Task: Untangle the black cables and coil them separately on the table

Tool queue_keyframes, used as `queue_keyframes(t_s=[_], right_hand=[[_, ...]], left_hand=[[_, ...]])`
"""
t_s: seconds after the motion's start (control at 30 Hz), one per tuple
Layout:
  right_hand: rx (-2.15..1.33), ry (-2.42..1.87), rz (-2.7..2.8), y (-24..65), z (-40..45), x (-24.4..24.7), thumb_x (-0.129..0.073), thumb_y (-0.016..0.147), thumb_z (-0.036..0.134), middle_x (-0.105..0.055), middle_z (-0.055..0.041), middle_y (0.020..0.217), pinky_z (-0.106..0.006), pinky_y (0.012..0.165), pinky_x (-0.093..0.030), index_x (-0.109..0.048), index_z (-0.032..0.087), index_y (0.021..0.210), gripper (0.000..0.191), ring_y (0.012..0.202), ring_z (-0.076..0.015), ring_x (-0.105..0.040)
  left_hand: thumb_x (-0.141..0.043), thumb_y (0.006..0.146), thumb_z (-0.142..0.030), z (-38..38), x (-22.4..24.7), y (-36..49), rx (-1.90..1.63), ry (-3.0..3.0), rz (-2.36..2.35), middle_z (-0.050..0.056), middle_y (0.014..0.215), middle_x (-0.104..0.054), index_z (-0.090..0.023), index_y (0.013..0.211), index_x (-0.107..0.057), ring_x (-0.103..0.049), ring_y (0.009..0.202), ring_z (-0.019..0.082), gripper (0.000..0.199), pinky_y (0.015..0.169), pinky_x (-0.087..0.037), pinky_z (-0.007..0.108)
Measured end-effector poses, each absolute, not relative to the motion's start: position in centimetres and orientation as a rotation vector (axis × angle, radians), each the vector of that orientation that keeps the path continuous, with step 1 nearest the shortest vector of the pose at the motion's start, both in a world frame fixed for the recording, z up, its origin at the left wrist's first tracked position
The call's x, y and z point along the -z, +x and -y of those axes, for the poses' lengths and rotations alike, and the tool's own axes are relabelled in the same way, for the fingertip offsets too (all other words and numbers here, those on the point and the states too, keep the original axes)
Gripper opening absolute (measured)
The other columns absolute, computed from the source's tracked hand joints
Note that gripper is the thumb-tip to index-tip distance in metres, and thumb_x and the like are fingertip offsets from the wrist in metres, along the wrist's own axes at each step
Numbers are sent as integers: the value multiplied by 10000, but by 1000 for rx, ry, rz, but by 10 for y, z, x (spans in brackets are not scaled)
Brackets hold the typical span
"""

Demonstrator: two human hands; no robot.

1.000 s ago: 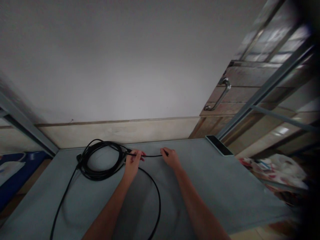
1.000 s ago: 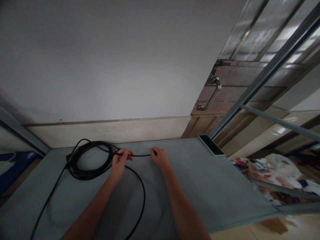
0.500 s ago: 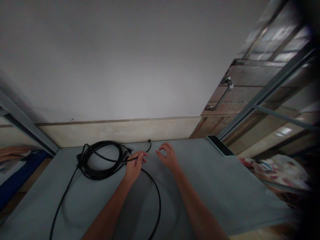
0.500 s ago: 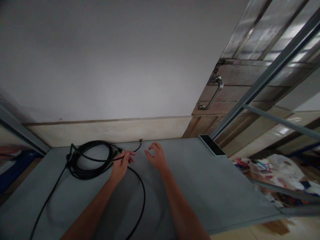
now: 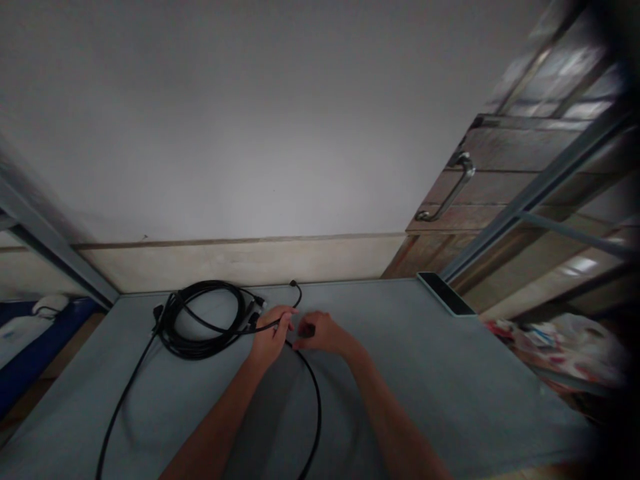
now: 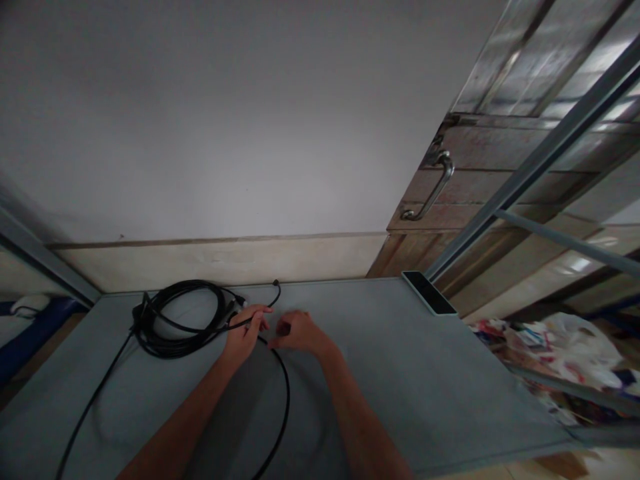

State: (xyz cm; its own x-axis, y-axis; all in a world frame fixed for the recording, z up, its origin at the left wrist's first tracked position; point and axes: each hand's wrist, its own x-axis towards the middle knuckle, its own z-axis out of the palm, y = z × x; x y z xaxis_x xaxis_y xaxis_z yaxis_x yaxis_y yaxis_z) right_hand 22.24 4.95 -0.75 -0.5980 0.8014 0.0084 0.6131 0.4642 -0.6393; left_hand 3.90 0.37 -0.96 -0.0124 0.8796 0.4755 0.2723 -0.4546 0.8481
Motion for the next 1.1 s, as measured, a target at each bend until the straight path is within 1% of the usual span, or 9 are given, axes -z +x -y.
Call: queue_keyframes(t_s=[0.1,0.2,0.3,0.4,0.5,0.7,0.87,0.97,1.1], right_hand=[[-792,-1185,2485,215,-44,7,-803,657,419,-690,-31,813,-330,816,-411,-716,191,801,283,837,-209,-612],[-733,-1158,2512,211,-41,11,-744,705,291,-697,-55,879,-311,814,-413,-718,193,824,156,898,-221,-606],[-708,-1179,2482,211,-42,16,-663,740,192,-690,-62,880,-280,763,-419,-706,177,846,115,835,-194,-607],[-674,-1212,2435,213,-47,21,-610,755,143,-674,-75,851,-257,687,-417,-682,148,811,91,735,-166,-591],[-597,-1212,2378,216,-55,25,-588,753,114,-667,-86,854,-252,686,-422,-665,136,797,91,741,-166,-588],[-515,-1460,2163,252,-82,28,-509,798,112,-704,-80,836,-282,722,-465,-675,153,911,205,775,-189,-633],[-373,-1570,1926,307,-108,41,-465,820,141,-731,-110,1010,-373,884,-489,-737,179,1018,339,963,-244,-663],[-251,-1717,1747,335,-117,49,-444,825,165,-724,-147,1044,-409,901,-490,-736,147,1103,404,1002,-282,-660],[-200,-1901,1658,352,-119,52,-423,827,144,-711,-184,1065,-391,893,-488,-712,104,1178,457,1006,-296,-662]], left_hand=[[-443,971,-297,-5,15,40,-1477,1782,-1194,75,977,-709,-209,1046,-694,-643,688,150,276,705,-520,311],[-449,963,-287,-5,18,40,-1453,1820,-1195,82,1037,-716,-219,1062,-693,-675,852,189,272,811,-536,336],[-449,962,-277,-5,18,41,-1392,1868,-1174,82,1026,-726,-220,1035,-704,-668,970,211,271,898,-513,355],[-452,963,-281,-6,17,42,-1341,1893,-1140,76,973,-735,-223,983,-721,-670,952,209,276,895,-508,352],[-445,967,-290,-7,15,42,-1338,1882,-1118,78,985,-731,-226,979,-720,-666,957,210,283,899,-503,356],[-415,979,-310,-6,12,37,-1389,1872,-1155,96,996,-727,-219,950,-714,-658,989,234,314,923,-490,389],[-404,982,-329,-7,11,32,-1470,1844,-1197,114,995,-724,-204,975,-701,-657,991,244,322,927,-491,410],[-411,982,-302,-7,10,31,-1540,1834,-1192,110,1031,-718,-208,991,-683,-647,1018,236,288,944,-484,409],[-421,978,-287,-7,8,29,-1608,1805,-1193,114,1107,-701,-217,999,-671,-633,1062,240,260,964,-481,423]])
